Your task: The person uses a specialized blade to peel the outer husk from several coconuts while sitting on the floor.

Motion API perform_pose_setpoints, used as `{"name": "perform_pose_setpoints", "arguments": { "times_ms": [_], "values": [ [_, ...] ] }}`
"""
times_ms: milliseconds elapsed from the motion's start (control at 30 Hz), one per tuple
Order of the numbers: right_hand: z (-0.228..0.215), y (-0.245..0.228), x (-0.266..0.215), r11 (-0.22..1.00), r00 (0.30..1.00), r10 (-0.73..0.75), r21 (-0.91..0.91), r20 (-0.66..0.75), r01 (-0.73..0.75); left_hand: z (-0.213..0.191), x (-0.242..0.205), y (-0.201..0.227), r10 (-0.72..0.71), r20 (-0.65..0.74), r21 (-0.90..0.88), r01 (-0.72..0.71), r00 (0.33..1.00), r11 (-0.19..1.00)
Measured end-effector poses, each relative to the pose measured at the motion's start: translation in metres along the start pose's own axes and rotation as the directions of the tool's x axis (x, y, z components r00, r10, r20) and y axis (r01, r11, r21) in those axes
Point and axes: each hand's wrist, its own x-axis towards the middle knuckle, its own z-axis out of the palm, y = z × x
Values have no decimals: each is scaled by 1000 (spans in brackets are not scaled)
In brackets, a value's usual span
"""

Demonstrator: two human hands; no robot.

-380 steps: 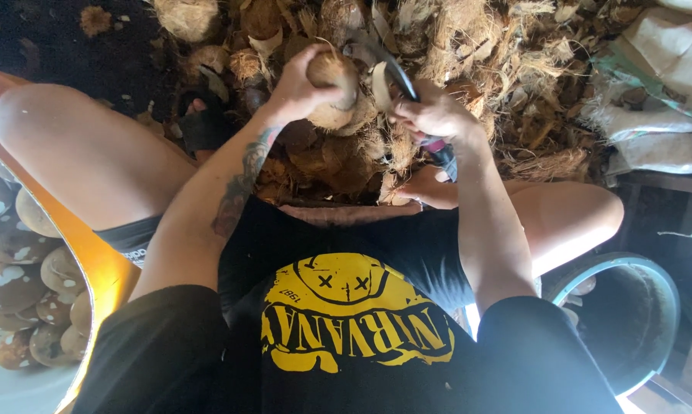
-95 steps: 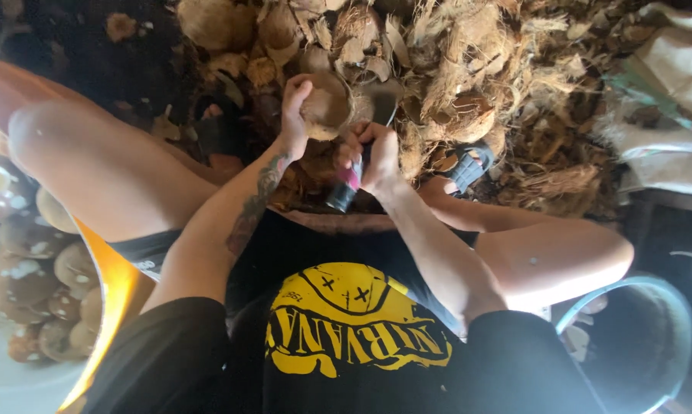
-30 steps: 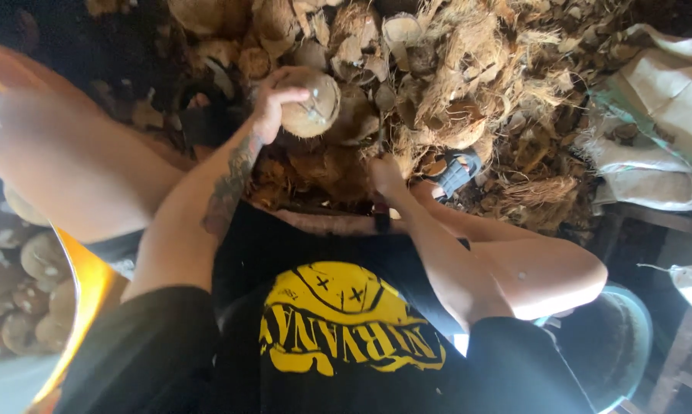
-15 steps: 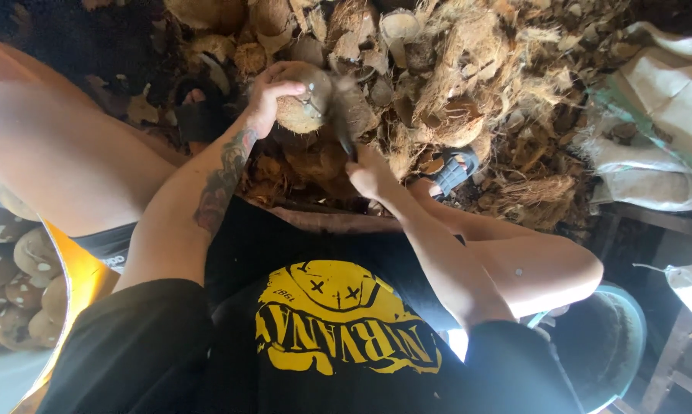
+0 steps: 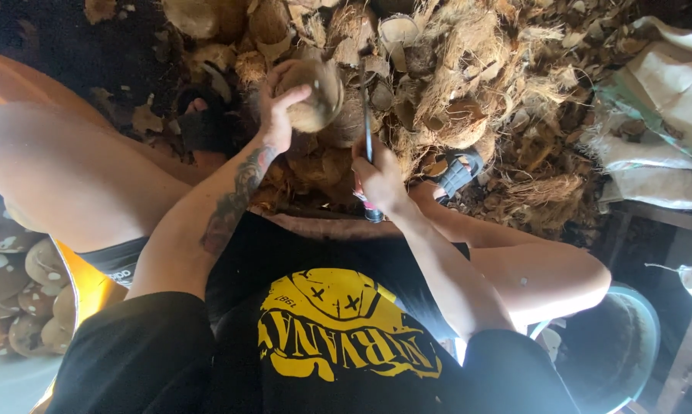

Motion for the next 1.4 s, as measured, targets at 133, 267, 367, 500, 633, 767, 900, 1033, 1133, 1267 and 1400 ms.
{"name": "perform_pose_setpoints", "arguments": {
  "times_ms": [133, 267, 367, 500, 633, 767, 900, 1033, 1133, 1267, 1400],
  "values": [
    [7, -45, -42, 755, 758, -653, -92, -2, 650, 13, -5, -8, 131, 25, -16, -131, 991, 991],
    [18, -36, -32, 238, 219, -961, -103, -171, 966, 13, 2, -17, 206, 4, 54, -206, 978, 977],
    [-13, 39, 13, 800, 981, -192, -584, -34, 136, 15, 2, -17, 207, 51, -14, -206, 977, 978],
    [-19, 95, 56, 992, 995, 94, -83, 21, -92, 27, -3, 2, 203, 107, 115, -215, 973, 970],
    [-5, 56, 35, 930, 991, 129, -342, -40, -135, 12, 7, 6, -15, 44, 201, 6, 999, 980],
    [8, 13, 27, 694, 952, 304, -675, -38, -249, 16, 18, 32, -203, -191, 450, 269, 960, 852],
    [4, 48, 34, 841, 994, 50, -540, 99, 11, 24, 6, 41, -365, -355, 418, 495, 861, 762],
    [0, 79, 42, 960, 995, 13, -279, 99, 15, 26, 10, 36, -296, -334, 456, 429, 895, 780],
    [5, 100, 46, 1000, 992, -10, -23, 125, 13, 27, 9, 37, -283, -323, 474, 413, 903, 778],
    [13, 81, 32, 885, 984, 20, 454, 175, -99, 34, 14, 41, -465, -229, 453, 516, 856, 727],
    [8, 46, 50, -44, 934, -202, 950, 295, -310, 36, -19, 55, -555, -470, -177, 542, 687, 821]
  ]
}}
